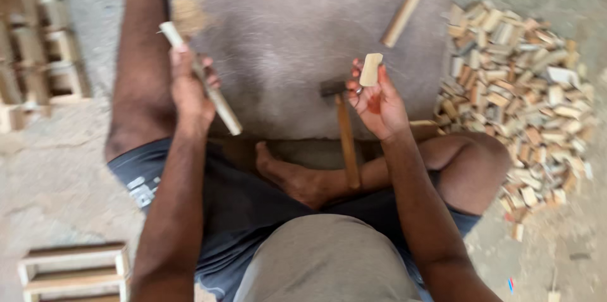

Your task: The person sits on the floor and assembles small wooden frames by fitting pieces together and tapping them with a hammer. They repeatedly pick up wooden pieces, align them, and strike them to secure the joints.

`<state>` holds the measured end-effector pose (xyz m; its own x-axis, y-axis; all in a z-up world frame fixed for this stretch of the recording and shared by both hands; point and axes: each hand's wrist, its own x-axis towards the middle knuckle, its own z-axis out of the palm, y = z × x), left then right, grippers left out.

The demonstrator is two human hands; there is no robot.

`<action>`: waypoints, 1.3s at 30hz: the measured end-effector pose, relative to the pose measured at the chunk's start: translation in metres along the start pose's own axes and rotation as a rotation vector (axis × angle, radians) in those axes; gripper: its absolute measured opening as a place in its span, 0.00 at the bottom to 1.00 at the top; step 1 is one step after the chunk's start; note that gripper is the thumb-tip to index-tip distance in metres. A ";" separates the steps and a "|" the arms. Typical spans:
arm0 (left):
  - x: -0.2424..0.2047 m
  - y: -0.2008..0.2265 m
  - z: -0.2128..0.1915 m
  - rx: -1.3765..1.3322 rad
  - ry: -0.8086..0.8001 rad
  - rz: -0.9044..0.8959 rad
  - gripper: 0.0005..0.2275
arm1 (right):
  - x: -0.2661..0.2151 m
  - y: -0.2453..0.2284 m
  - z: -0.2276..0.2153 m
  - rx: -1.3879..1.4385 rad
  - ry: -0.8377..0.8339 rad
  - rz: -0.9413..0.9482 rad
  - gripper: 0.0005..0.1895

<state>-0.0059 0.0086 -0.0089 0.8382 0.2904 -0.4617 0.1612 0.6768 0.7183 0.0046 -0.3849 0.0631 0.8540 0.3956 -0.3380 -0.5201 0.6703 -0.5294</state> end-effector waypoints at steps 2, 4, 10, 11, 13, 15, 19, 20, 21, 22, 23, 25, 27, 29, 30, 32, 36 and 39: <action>0.011 0.007 0.011 -0.038 -0.064 0.045 0.17 | 0.017 0.004 0.027 -0.102 -0.059 0.032 0.28; 0.008 0.005 0.023 -0.067 -0.067 0.053 0.16 | 0.018 0.008 0.044 -0.288 -0.095 0.047 0.27; 0.003 0.015 0.026 0.015 -0.068 0.095 0.17 | 0.040 0.080 0.057 -1.013 -0.291 -0.135 0.14; 0.000 0.013 0.027 0.000 -0.083 0.082 0.17 | 0.037 0.090 0.054 -1.388 -0.390 -0.209 0.12; -0.003 0.011 0.030 -0.028 -0.127 0.057 0.20 | 0.033 0.100 0.049 -2.141 -0.580 -0.379 0.09; 0.000 0.016 0.035 -0.056 -0.145 0.074 0.22 | 0.041 0.095 0.047 -1.828 -0.229 -0.426 0.13; -0.010 0.020 0.040 0.126 -0.198 0.262 0.22 | 0.043 0.088 0.046 -1.306 -0.046 -0.418 0.18; -0.008 0.019 0.051 0.222 -0.229 0.348 0.21 | 0.050 0.080 0.044 -1.379 -0.058 -0.466 0.18; -0.007 0.020 0.060 0.325 -0.259 0.432 0.21 | 0.058 0.078 0.042 -1.445 -0.066 -0.511 0.17; -0.006 0.021 0.068 0.426 -0.289 0.519 0.20 | 0.069 0.076 0.040 -1.512 -0.073 -0.555 0.17; -0.008 0.018 0.074 0.612 -0.321 0.619 0.19 | 0.075 0.077 0.034 -1.591 -0.083 -0.513 0.17; -0.013 0.009 0.084 0.978 -0.393 0.825 0.17 | 0.082 0.083 0.019 -1.745 -0.106 -0.421 0.18; -0.016 -0.002 0.093 1.257 -0.484 0.731 0.18 | 0.086 0.087 0.005 -1.727 -0.131 -0.510 0.19; -0.021 -0.012 0.094 1.420 -0.561 0.660 0.19 | 0.088 0.090 -0.006 -1.733 -0.144 -0.537 0.19; -0.026 -0.017 0.092 1.443 -0.597 0.632 0.20 | 0.085 0.093 -0.010 -1.748 -0.140 -0.515 0.17; -0.026 -0.022 0.092 1.493 -0.636 0.610 0.20 | 0.087 0.091 -0.012 -1.778 -0.136 -0.541 0.16; -0.028 -0.027 0.091 1.494 -0.643 0.583 0.19 | 0.082 0.092 -0.008 -1.765 -0.103 -0.551 0.19; -0.026 -0.035 0.092 1.470 -0.613 0.590 0.18 | 0.084 0.086 -0.008 -1.739 -0.109 -0.517 0.18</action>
<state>0.0144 -0.0847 0.0258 0.9630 -0.2684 0.0258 -0.2070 -0.6745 0.7087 0.0309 -0.2989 -0.0170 0.8772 0.4663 0.1145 0.4059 -0.5928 -0.6956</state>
